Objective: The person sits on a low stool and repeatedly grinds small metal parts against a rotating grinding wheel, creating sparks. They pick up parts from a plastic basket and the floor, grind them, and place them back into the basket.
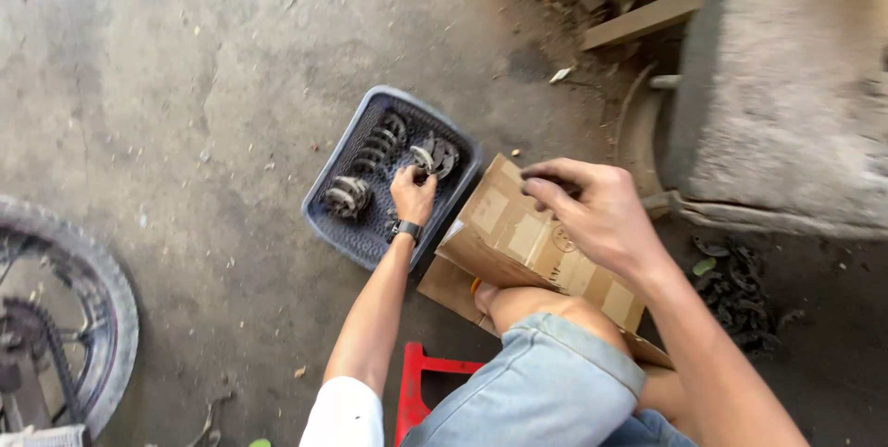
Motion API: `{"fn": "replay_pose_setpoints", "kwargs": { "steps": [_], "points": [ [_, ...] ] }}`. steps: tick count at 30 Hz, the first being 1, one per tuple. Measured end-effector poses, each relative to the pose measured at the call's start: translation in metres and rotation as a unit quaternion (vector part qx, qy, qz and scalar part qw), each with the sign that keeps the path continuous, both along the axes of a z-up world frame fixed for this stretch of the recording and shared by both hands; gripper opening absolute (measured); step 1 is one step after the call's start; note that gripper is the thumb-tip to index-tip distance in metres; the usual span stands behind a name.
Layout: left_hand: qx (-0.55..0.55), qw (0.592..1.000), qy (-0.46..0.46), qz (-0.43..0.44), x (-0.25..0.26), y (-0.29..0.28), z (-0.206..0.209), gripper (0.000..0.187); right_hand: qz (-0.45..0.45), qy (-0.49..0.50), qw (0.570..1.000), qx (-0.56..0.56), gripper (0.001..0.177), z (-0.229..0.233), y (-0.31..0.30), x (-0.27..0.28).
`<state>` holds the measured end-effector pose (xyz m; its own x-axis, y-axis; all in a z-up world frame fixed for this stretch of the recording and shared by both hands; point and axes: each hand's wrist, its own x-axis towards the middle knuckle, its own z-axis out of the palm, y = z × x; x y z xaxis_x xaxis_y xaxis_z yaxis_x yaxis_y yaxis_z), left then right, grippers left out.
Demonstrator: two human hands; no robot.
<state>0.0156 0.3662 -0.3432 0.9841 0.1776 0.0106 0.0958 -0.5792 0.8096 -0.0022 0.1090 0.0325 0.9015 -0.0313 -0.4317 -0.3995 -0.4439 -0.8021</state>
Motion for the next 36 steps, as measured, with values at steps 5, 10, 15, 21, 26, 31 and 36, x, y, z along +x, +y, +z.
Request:
{"fn": "replay_pose_setpoints", "kwargs": {
  "steps": [5,10,15,21,26,31,36],
  "points": [
    [-0.002,0.999,0.006,-0.052,-0.049,0.04,0.05,0.013,-0.005,0.043,0.999,0.015,0.023,-0.018,0.003,0.002],
    [0.017,1.0,0.002,-0.005,-0.084,0.098,0.059,0.016,0.039,0.006,0.999,-0.004,0.023,-0.025,0.011,-0.003],
    [0.125,0.979,0.067,0.144,-0.084,0.157,0.015,0.017,0.017,0.018,1.0,0.012,0.024,-0.023,0.015,-0.011],
    [0.192,0.947,0.199,0.162,-0.057,0.164,0.013,0.03,0.021,0.037,0.999,-0.013,0.025,-0.017,0.019,-0.014],
    [0.21,0.949,0.201,0.124,-0.05,0.165,-0.008,0.029,0.022,0.03,0.999,-0.008,0.025,-0.02,0.021,-0.014],
    [0.209,0.955,0.186,0.098,-0.05,0.168,-0.017,0.029,0.021,0.025,0.999,0.013,0.024,-0.019,0.035,-0.008],
    [0.247,0.939,0.231,0.067,-0.049,0.175,-0.033,0.021,0.048,-0.002,0.999,0.009,0.024,-0.009,0.054,-0.003]
  ]
}}
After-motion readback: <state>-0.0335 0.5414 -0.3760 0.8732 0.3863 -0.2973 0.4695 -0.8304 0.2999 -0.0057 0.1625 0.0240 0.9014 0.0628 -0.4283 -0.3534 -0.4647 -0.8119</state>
